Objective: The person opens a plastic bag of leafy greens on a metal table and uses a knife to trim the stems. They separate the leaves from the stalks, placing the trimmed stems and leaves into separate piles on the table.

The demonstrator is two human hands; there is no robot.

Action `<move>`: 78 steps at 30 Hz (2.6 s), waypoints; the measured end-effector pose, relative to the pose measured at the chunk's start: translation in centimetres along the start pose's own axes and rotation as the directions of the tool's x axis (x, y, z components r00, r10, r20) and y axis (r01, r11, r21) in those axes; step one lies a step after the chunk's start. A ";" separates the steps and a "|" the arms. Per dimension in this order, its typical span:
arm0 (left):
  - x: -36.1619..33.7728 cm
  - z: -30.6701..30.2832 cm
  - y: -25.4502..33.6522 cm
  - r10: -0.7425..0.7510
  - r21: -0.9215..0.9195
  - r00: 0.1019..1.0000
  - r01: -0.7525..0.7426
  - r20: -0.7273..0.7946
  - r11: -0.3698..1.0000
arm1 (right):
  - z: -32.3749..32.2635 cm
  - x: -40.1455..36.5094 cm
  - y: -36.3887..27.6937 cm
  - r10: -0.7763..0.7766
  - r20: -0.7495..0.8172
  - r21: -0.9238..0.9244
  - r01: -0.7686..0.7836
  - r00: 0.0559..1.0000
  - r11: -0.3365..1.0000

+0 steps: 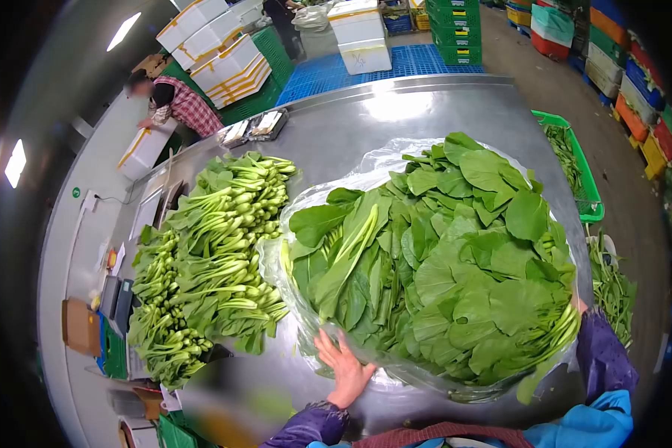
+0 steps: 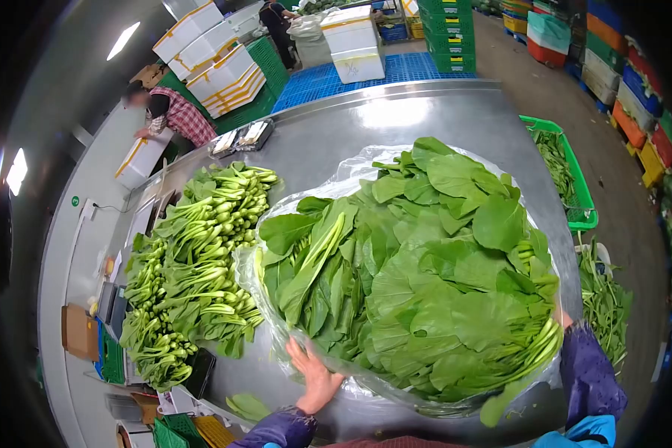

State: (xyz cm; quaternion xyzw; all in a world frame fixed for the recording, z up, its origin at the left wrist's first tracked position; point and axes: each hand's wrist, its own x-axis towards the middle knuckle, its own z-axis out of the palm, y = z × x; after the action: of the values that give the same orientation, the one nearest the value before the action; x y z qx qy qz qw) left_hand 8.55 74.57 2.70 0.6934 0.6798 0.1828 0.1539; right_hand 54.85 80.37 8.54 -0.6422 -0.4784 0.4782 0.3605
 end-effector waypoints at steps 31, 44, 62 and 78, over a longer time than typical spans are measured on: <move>9.3 -11.6 12.2 0.645 0.240 0.733 -0.680 0.217 0.692 | 10.0 -17.4 2.0 0.247 -0.314 0.449 -0.086 0.917 0.889; -1.9 -6.6 -3.5 0.439 0.290 0.754 -0.615 0.488 0.733 | 12.5 -22.1 9.7 0.136 -0.612 -0.345 -0.418 0.779 0.840; -6.7 -3.7 11.1 0.845 -0.271 0.299 -0.854 0.443 0.444 | 19.5 -24.0 4.6 0.536 -0.499 0.587 -0.190 0.681 0.787; 4.5 -1.3 5.6 0.796 -0.035 0.204 -0.962 0.570 0.271 | 24.6 -21.1 3.6 0.555 -0.214 0.917 -0.030 0.804 0.397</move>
State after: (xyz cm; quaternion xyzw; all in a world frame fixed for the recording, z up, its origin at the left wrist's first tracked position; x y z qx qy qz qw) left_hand 12.96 78.84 6.69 0.9907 0.1051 -0.0581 0.0635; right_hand 30.43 59.24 3.98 -0.5340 0.0762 0.5315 0.6531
